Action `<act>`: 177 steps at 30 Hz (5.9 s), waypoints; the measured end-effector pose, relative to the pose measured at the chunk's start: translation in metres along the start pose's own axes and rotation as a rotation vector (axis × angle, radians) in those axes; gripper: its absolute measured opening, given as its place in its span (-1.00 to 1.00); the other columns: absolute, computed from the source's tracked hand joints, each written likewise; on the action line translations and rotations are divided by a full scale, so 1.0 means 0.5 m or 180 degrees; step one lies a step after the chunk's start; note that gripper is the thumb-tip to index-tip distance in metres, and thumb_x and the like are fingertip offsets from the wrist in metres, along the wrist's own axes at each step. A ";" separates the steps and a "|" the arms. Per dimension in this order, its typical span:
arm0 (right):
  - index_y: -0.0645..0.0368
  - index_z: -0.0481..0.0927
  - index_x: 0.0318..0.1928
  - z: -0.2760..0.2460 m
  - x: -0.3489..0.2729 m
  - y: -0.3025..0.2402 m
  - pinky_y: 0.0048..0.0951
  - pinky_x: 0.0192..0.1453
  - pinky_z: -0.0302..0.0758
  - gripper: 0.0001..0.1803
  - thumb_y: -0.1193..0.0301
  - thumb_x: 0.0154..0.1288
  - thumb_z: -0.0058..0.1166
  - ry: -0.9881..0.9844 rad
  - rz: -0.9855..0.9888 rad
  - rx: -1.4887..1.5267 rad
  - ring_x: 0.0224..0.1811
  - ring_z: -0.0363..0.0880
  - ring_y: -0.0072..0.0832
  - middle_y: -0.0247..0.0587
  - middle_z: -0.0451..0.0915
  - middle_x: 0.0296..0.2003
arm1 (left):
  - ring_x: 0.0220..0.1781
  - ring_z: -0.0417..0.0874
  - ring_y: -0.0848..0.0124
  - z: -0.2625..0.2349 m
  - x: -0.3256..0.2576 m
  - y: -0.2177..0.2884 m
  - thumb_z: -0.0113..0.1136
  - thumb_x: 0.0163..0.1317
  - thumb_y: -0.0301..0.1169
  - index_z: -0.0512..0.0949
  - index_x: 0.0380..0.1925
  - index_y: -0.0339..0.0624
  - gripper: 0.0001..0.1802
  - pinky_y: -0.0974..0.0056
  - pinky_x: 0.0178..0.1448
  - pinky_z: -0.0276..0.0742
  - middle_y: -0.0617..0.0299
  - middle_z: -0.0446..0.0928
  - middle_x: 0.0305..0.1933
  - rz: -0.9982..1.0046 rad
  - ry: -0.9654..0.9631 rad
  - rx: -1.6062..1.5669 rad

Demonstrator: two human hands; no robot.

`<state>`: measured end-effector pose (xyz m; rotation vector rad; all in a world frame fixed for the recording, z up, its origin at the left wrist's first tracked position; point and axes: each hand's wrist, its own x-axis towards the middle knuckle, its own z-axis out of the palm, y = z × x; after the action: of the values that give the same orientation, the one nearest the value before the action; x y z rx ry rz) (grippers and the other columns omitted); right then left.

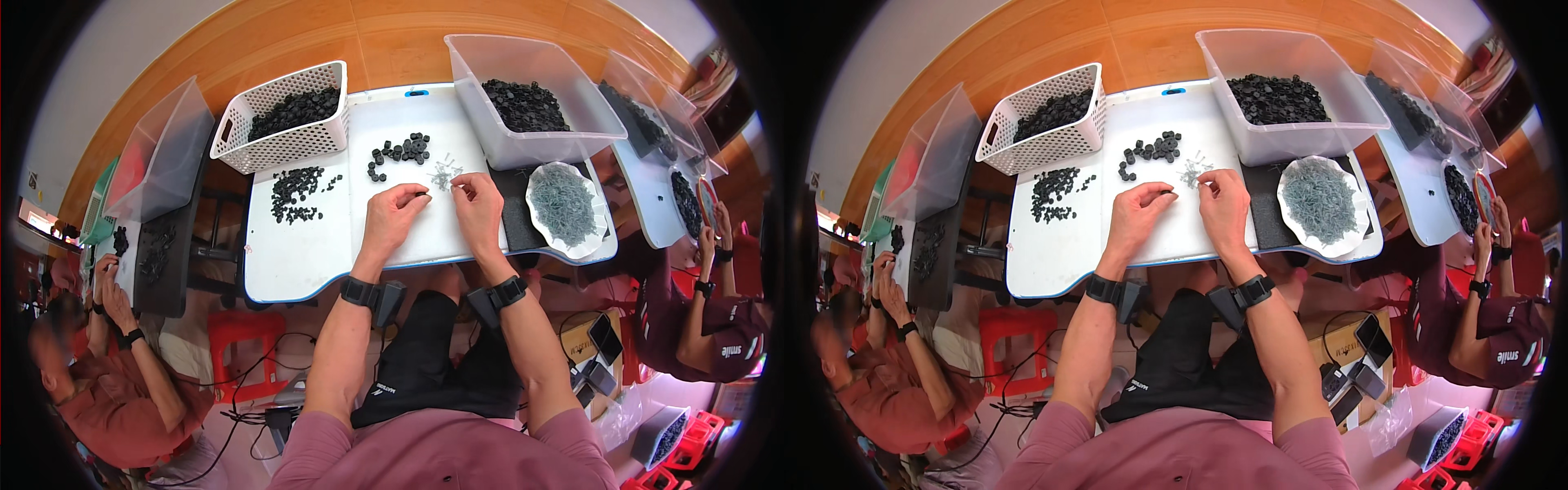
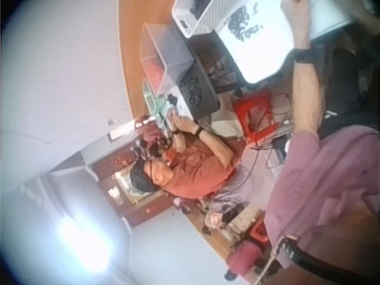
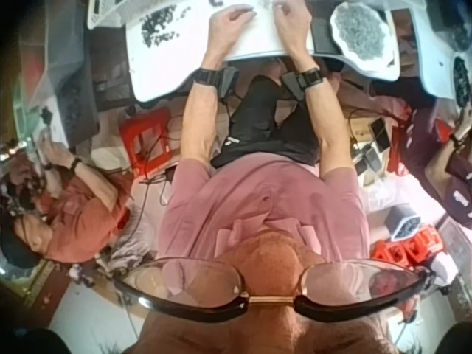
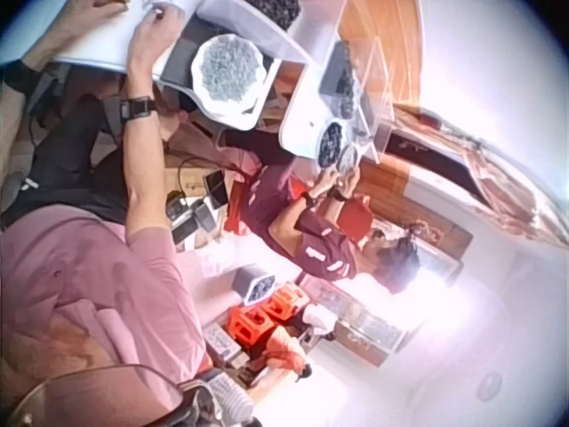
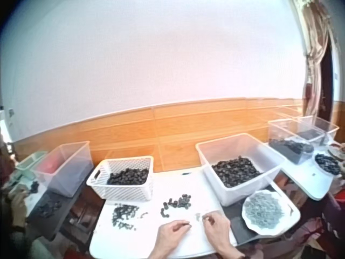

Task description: The person assembles components by inserting pins into black plastic pieces by hand.

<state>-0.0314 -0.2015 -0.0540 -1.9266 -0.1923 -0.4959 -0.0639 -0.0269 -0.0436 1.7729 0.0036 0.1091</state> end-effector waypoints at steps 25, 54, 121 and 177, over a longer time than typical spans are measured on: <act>0.30 0.61 -0.23 -0.006 -0.002 0.007 -0.19 -0.18 0.58 -0.96 0.57 0.36 0.18 0.0128 -0.0249 -0.0117 -0.32 0.71 -0.07 0.07 0.68 -0.38 | -0.14 0.69 0.57 -0.032 0.020 0.021 0.42 0.36 -0.43 0.73 0.03 -0.33 -0.70 0.42 -0.01 0.60 0.22 0.76 -0.12 0.0471 0.0838 -0.0060; 0.32 0.69 -0.20 0.002 0.013 0.006 -0.39 -0.19 0.60 -0.90 0.52 0.35 0.25 0.0073 -0.0332 -0.0049 -0.37 0.74 -0.36 -0.05 0.73 -0.39 | -0.43 0.71 0.01 0.003 -0.276 0.522 0.23 0.39 -0.49 0.51 -0.58 -0.36 -0.68 0.12 -0.39 0.57 -0.15 0.68 -0.44 0.3285 -0.0969 -0.2818; 0.29 0.75 -0.13 0.000 -0.003 0.002 -0.38 -0.22 0.61 -0.85 0.56 0.33 0.21 0.0131 0.0214 0.0279 -0.41 0.71 -0.41 -0.08 0.75 -0.38 | -0.45 0.37 0.38 -0.021 -0.268 0.420 0.22 0.49 -0.44 0.43 -0.26 -0.03 -0.85 0.28 -0.28 0.37 0.21 0.46 -0.26 0.1819 -0.0576 -0.2833; 0.23 0.77 -0.18 0.005 -0.002 -0.006 -0.35 -0.25 0.62 -0.88 0.56 0.27 0.31 -0.0198 -0.0341 0.0340 -0.37 0.72 -0.30 -0.13 0.77 -0.27 | -0.37 0.70 0.52 0.047 0.029 0.001 0.48 0.20 -0.48 0.74 -0.15 -0.32 -0.77 0.38 -0.19 0.65 0.18 0.76 -0.34 0.0751 0.0433 0.0801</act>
<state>-0.0329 -0.1977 -0.0526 -1.8352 -0.3569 -0.4870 -0.0477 -0.0490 -0.0468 2.0092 -0.0976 0.4151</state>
